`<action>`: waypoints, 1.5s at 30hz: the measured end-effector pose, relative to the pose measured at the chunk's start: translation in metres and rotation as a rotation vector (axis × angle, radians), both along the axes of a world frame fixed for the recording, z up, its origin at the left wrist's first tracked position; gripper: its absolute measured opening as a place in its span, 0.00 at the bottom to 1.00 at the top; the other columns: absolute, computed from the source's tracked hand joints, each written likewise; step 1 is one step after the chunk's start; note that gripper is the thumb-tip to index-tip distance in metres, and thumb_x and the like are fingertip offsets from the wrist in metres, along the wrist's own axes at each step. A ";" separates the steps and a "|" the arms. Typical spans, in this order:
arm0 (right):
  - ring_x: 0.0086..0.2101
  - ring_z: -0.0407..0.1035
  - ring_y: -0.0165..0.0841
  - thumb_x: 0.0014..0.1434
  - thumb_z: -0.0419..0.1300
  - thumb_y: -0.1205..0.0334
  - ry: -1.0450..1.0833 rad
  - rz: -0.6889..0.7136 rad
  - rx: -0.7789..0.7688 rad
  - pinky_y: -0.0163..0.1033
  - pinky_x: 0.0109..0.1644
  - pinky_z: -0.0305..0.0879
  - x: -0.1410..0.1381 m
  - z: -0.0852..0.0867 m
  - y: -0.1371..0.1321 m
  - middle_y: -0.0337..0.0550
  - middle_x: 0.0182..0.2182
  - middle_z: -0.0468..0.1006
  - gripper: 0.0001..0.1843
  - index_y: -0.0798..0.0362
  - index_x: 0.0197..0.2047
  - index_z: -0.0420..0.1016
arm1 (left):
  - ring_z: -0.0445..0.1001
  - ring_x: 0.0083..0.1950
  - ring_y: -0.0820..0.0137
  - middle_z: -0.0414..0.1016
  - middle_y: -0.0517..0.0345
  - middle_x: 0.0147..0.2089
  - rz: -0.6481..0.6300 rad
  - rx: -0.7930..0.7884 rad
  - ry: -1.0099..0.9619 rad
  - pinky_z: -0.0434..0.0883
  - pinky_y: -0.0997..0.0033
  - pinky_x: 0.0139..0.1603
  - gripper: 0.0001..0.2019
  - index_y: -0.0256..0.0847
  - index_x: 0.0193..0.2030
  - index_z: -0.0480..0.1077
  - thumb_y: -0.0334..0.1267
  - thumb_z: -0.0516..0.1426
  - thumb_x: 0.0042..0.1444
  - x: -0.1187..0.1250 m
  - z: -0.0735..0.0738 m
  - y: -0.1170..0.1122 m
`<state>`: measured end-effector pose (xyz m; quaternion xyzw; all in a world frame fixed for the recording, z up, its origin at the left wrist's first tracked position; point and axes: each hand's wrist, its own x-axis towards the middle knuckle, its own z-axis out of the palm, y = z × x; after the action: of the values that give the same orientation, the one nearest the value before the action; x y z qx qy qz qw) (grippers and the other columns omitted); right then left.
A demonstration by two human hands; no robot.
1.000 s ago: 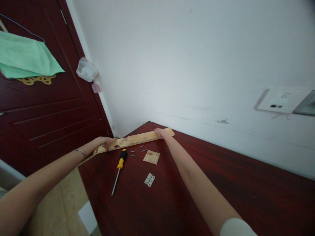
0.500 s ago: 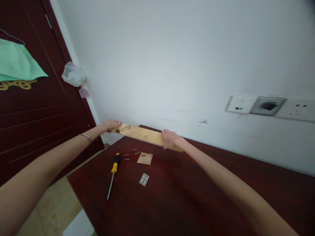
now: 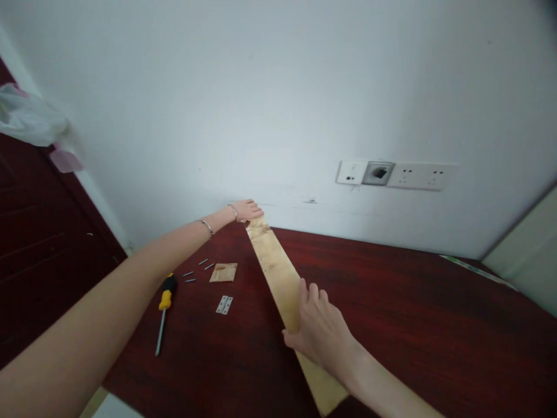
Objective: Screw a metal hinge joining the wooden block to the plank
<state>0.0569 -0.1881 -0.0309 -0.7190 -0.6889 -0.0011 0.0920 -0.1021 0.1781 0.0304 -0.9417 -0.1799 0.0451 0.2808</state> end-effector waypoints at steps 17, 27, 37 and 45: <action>0.43 0.69 0.48 0.48 0.59 0.53 0.146 -0.530 0.008 0.46 0.41 0.70 0.030 -0.065 -0.081 0.59 0.42 0.69 0.38 0.66 0.59 0.61 | 0.67 0.51 0.69 0.73 0.54 0.50 -0.600 -0.006 -0.002 0.58 0.65 0.56 0.14 0.47 0.49 0.69 0.27 0.50 0.61 0.238 -0.095 -0.058; 0.43 0.69 0.49 0.50 0.57 0.53 0.182 -0.588 -0.046 0.45 0.41 0.69 0.038 -0.073 -0.080 0.61 0.43 0.69 0.39 0.69 0.59 0.60 | 0.69 0.51 0.71 0.73 0.56 0.53 -0.684 -0.007 -0.094 0.63 0.67 0.52 0.15 0.47 0.48 0.70 0.26 0.54 0.57 0.273 -0.139 -0.059; 0.40 0.69 0.48 0.50 0.57 0.53 0.169 -0.566 0.026 0.46 0.38 0.70 0.043 -0.081 -0.076 0.58 0.39 0.69 0.36 0.68 0.57 0.63 | 0.68 0.54 0.69 0.72 0.57 0.55 -0.678 -0.018 -0.085 0.63 0.66 0.50 0.17 0.48 0.50 0.69 0.25 0.52 0.58 0.276 -0.151 -0.053; 0.38 0.69 0.47 0.50 0.57 0.52 0.148 -0.583 0.030 0.45 0.36 0.70 0.046 -0.079 -0.073 0.56 0.37 0.69 0.34 0.66 0.56 0.64 | 0.67 0.55 0.70 0.70 0.57 0.57 -0.638 -0.052 -0.074 0.62 0.66 0.53 0.18 0.49 0.51 0.68 0.26 0.53 0.58 0.283 -0.150 -0.054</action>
<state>0.1029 -0.2607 -0.1095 -0.8833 -0.4445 0.0146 0.1484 0.1808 0.1244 -0.1196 -0.9584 0.1153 -0.0751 0.2499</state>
